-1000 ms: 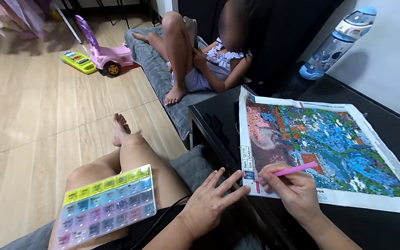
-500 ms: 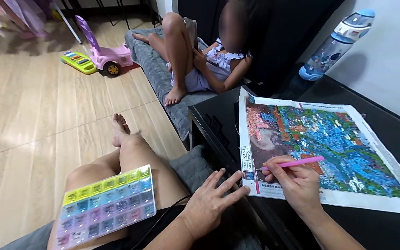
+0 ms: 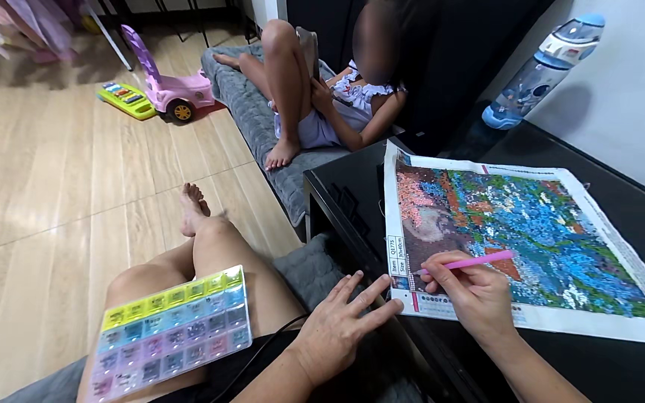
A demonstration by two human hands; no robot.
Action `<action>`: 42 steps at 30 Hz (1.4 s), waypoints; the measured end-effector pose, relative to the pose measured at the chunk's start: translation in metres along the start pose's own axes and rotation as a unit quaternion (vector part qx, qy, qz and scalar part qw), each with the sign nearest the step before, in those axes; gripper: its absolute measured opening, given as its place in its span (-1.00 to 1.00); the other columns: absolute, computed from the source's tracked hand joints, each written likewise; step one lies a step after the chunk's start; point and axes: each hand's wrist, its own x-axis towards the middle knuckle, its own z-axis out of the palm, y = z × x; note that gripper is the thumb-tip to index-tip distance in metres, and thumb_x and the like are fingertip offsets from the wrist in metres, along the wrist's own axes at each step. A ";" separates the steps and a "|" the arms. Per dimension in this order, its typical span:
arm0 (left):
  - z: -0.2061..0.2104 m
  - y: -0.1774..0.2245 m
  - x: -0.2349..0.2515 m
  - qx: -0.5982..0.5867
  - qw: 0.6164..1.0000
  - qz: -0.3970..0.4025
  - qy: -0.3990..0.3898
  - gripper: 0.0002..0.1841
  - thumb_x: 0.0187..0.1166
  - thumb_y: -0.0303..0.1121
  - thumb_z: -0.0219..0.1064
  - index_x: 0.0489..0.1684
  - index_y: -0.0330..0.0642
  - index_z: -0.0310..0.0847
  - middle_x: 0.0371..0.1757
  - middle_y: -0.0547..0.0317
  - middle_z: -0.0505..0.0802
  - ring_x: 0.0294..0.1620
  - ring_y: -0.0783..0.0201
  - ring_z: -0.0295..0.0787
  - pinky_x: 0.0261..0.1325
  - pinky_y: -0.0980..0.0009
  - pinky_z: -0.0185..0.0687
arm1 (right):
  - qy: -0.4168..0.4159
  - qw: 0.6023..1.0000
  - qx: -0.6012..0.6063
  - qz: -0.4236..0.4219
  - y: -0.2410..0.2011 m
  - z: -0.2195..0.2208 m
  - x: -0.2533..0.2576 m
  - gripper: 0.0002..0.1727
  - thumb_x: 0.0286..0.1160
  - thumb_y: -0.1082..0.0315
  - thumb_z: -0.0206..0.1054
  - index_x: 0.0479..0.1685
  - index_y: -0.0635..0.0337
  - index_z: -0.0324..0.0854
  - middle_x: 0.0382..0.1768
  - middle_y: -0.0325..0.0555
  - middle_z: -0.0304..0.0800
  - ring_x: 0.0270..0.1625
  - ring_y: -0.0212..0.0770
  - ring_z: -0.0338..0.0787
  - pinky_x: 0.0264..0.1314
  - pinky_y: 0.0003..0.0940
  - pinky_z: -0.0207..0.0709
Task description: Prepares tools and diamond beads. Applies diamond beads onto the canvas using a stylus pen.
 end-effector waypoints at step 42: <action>0.000 -0.002 0.000 0.013 1.000 0.009 0.006 -0.18 0.14 -0.77 0.26 0.52 0.19 0.60 0.61 0.02 0.64 0.54 -0.22 0.61 0.51 -0.06 0.56 | -0.096 0.994 0.027 -0.040 -0.004 -0.002 -0.006 -0.71 0.68 0.09 0.31 -0.36 0.01 0.75 -0.42 -0.44 0.78 -0.44 -0.64 0.73 -0.37 -0.76 0.66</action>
